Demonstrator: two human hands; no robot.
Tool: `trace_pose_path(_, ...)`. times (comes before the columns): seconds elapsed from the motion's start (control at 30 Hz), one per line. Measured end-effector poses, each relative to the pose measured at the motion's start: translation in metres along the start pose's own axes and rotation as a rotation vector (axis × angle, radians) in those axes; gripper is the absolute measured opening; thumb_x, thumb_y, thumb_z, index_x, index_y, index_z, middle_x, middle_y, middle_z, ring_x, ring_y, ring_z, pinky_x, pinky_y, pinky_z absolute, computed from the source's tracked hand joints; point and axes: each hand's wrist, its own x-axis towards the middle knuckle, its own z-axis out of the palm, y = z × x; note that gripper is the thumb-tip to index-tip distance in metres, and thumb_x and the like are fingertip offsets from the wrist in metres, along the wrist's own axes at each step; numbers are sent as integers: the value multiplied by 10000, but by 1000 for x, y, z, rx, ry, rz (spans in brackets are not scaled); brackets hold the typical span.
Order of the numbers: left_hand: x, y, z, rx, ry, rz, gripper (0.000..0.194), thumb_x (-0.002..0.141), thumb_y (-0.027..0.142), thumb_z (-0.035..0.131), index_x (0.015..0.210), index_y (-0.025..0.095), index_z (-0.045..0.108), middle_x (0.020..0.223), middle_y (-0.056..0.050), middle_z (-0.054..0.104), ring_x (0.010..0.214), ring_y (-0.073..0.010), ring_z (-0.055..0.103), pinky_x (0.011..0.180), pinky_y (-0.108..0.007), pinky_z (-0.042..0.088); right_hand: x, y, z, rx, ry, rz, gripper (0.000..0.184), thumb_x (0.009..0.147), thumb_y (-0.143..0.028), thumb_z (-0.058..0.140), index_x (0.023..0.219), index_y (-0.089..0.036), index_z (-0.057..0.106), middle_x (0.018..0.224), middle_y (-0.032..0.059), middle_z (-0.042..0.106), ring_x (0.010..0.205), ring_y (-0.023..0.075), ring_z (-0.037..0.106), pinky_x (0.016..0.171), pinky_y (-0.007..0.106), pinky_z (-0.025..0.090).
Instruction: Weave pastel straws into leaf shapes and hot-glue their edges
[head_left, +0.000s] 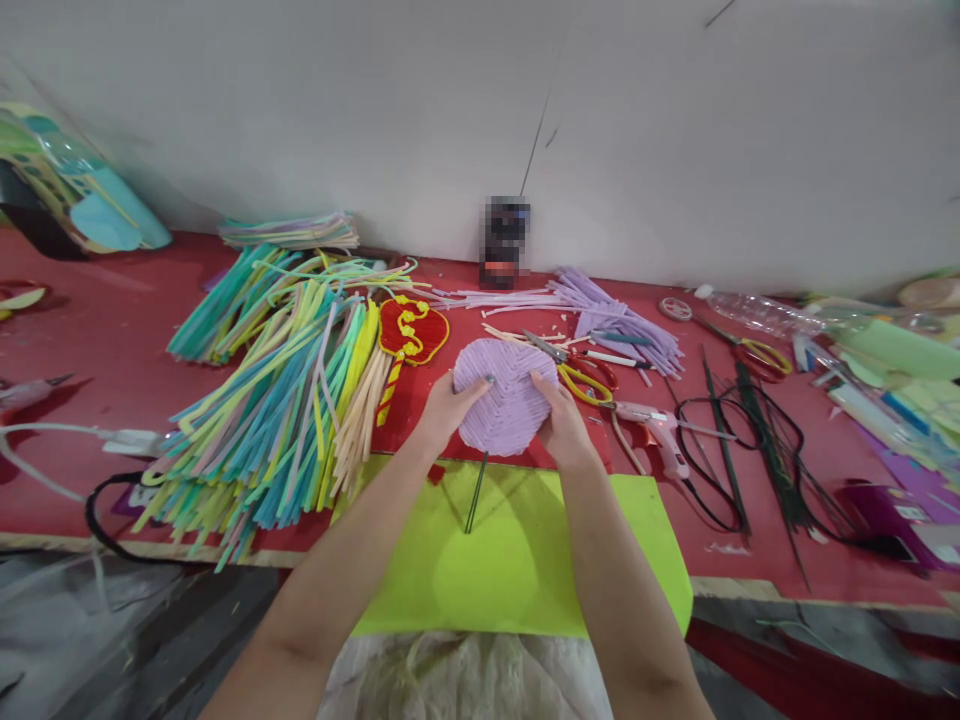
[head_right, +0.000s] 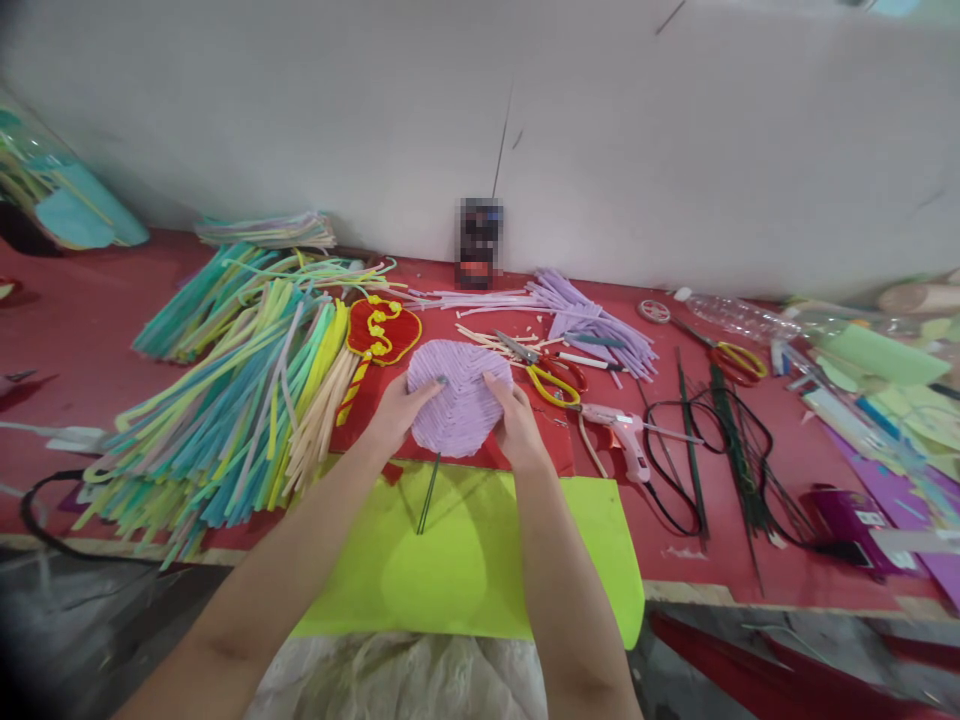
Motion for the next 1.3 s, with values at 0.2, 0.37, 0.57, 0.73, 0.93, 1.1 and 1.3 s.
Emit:
trace_pose_path(0.2,0,2,-1,131,78,116,344,628,395,746,858,144,698,863,-72,721,838,-236,654,735,-326,494,0,1,0,-12,16,-22,329,632,-414,781,889,-219,717,878,26,754,875,231,691,833,357,545)
trace_pose_path(0.37,-1,3,-1,205,76,163,310,646,397,717,825,145,694,818,-60,708,786,-218,640,687,-297,473,2,2,-1,-18,34,-30,334,631,-420,780,890,-221,713,900,31,755,897,242,692,831,366,551)
trace_pose_path(0.57,-4,5,-2,258,75,208,250,665,372,689,778,150,678,753,-34,683,716,-188,611,645,-272,446,3,2,-4,-11,30,-16,319,642,-418,780,892,-234,709,883,29,754,873,238,698,802,361,557)
trace_pose_path(0.73,-4,7,-1,265,83,210,243,655,377,698,732,148,668,685,-14,648,665,-168,582,601,-250,421,3,1,-3,-26,21,-27,324,642,-431,778,886,-231,707,898,35,753,899,245,694,815,364,554)
trace_pose_path(0.93,-4,7,-3,280,73,222,262,655,397,696,722,146,664,671,-13,633,637,-158,560,581,-247,404,1,-1,-2,-19,24,-27,318,632,-421,781,875,-229,711,887,26,754,896,243,690,830,368,550)
trace_pose_path(1.1,-4,7,-3,243,108,206,252,625,382,710,706,147,669,675,-11,635,658,-162,569,591,-249,409,0,-1,-1,-34,28,-29,329,621,-427,782,876,-232,709,861,29,752,885,251,690,807,372,553)
trace_pose_path(1.3,0,3,-2,124,127,170,268,599,362,731,754,147,692,745,-30,674,711,-181,604,655,-278,448,-1,-1,1,-48,23,-23,328,624,-449,776,865,-236,713,853,29,749,900,246,689,798,359,546)
